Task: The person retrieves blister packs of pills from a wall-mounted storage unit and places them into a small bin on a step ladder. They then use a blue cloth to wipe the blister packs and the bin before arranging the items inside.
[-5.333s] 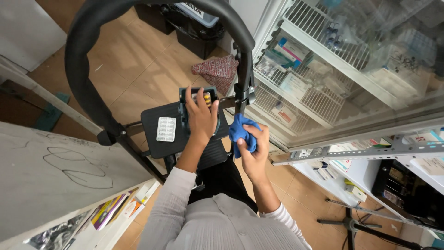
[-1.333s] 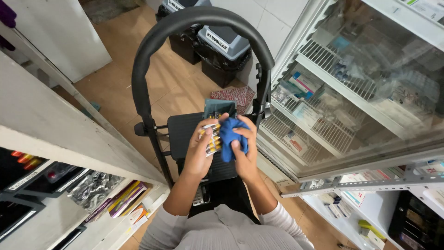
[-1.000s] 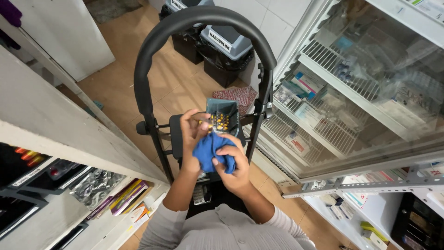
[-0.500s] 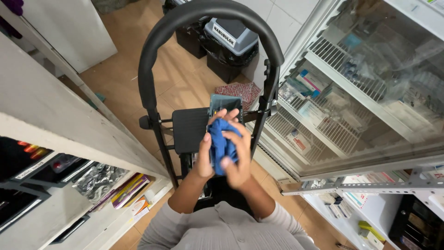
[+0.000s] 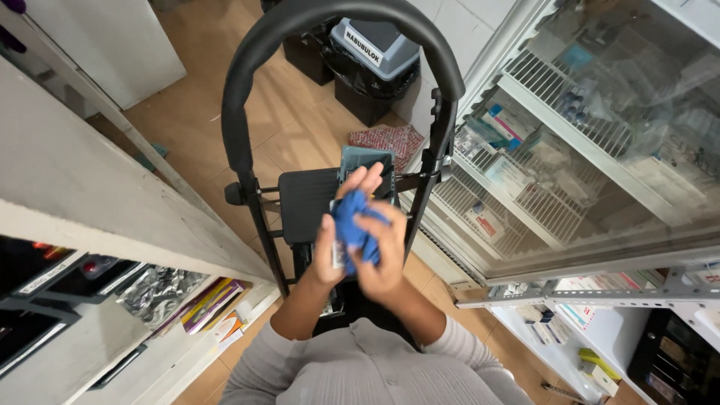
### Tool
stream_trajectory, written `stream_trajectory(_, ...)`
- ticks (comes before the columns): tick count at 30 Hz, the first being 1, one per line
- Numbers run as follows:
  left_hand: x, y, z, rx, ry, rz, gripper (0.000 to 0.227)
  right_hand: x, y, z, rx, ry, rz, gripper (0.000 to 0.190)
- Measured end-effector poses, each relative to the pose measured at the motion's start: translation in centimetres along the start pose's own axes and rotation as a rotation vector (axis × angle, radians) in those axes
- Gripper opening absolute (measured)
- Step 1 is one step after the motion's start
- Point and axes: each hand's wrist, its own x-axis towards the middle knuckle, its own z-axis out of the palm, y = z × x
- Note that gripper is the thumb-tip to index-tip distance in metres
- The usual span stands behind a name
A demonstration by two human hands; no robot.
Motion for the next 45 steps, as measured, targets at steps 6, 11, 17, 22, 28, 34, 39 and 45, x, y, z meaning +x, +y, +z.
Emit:
stream_trajectory(6,0.8,-0.8,-3.0,-0.009,0.007,-0.083,0.099,-2.0,-0.4,0.7,0.079,-0.123,-0.120,0.046)
stream_trajectory(11,-0.6,-1.0,-0.4,0.027,0.000,-0.098,0.092,0.7,2.1,0.2,-0.053,0.031,-0.040,0.047)
stream_trajectory(17,0.2,-1.2,-1.9,0.038,0.004,-0.076,0.088,-2.0,1.5,1.4,-0.047,0.060,0.023,0.048)
stream_trajectory(22,0.9,-0.4,-2.4,0.049,0.059,-0.117,0.090,-2.9,2.2,1.6,0.073,-0.046,-0.037,0.046)
stream_trajectory(28,-0.6,-2.7,-1.6,0.130,0.021,-0.131,0.081,-1.4,3.9,1.0,-0.057,0.067,0.084,0.047)
stream_trajectory(34,0.0,-4.5,-5.0,-0.022,0.056,-0.131,0.068,-4.1,2.9,1.1,0.084,-0.011,0.140,0.047)
stream_trajectory(39,1.7,-5.9,-6.9,0.443,0.300,-0.082,0.048,-3.4,4.8,-1.5,0.123,-0.163,0.210,0.045)
stream_trajectory(45,5.4,-7.4,-8.1,1.076,0.251,-0.056,0.042,-3.8,7.9,-6.0,-0.105,0.038,0.358,0.037)
